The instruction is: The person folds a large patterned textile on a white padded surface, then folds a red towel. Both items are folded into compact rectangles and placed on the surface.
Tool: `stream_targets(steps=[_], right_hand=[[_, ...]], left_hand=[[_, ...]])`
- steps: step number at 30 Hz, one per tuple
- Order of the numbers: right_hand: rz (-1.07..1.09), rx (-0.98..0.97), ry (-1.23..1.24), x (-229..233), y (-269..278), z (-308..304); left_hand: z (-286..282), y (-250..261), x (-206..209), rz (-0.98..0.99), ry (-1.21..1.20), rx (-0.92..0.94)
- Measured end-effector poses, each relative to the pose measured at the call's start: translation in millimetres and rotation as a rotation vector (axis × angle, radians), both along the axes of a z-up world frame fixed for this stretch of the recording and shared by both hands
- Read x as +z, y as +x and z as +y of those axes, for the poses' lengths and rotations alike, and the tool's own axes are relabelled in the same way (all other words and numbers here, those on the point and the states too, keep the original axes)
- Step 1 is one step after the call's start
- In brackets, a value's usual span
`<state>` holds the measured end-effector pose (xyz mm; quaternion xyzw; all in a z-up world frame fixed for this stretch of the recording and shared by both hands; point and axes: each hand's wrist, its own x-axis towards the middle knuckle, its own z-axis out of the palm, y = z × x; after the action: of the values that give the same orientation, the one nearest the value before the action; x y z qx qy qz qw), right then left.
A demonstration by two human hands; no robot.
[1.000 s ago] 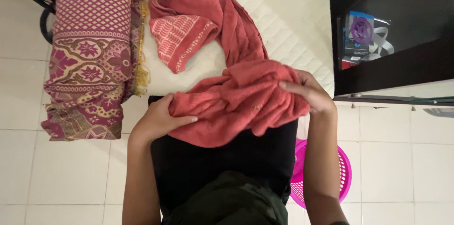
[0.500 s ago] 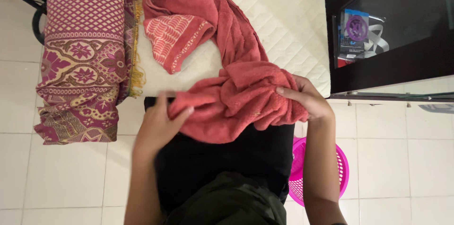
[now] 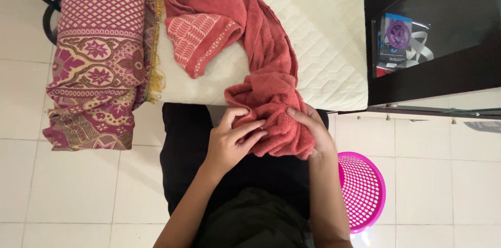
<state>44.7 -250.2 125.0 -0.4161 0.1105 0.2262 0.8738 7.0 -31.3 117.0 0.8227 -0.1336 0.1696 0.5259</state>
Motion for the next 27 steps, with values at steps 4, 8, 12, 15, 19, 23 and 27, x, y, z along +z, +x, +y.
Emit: stream_targets(steps=[4, 8, 12, 15, 19, 23, 27], right_hand=[[0.016, -0.061, 0.033, -9.2, -4.6, -5.2], [0.020, -0.097, 0.033, -15.4, -7.3, -14.6], [0.010, -0.141, 0.016, -19.4, -8.6, -25.4], [0.019, -0.159, 0.002, -25.0, -10.2, -27.1], [0.028, -0.117, -0.011, -34.7, -19.8, -17.7], [0.069, -0.034, 0.000, -38.8, -16.0, -0.2], [0.070, -0.021, -0.012, -43.5, -20.9, 4.8]], left_hand=[[-0.8, -1.0, -7.6, -0.081, -0.062, -0.013], [5.0, -6.3, -26.7, 0.017, -0.185, -0.012], [37.2, -11.4, -59.1, 0.168, -0.413, 0.034], [60.2, -6.0, -82.1, 0.436, -1.042, 0.293], [79.4, -7.3, -98.1, 0.355, -1.952, 0.465], [74.8, -5.5, -93.8, 0.476, -1.838, 0.616], [71.0, -10.9, -94.0, 0.432, -1.562, 0.617]])
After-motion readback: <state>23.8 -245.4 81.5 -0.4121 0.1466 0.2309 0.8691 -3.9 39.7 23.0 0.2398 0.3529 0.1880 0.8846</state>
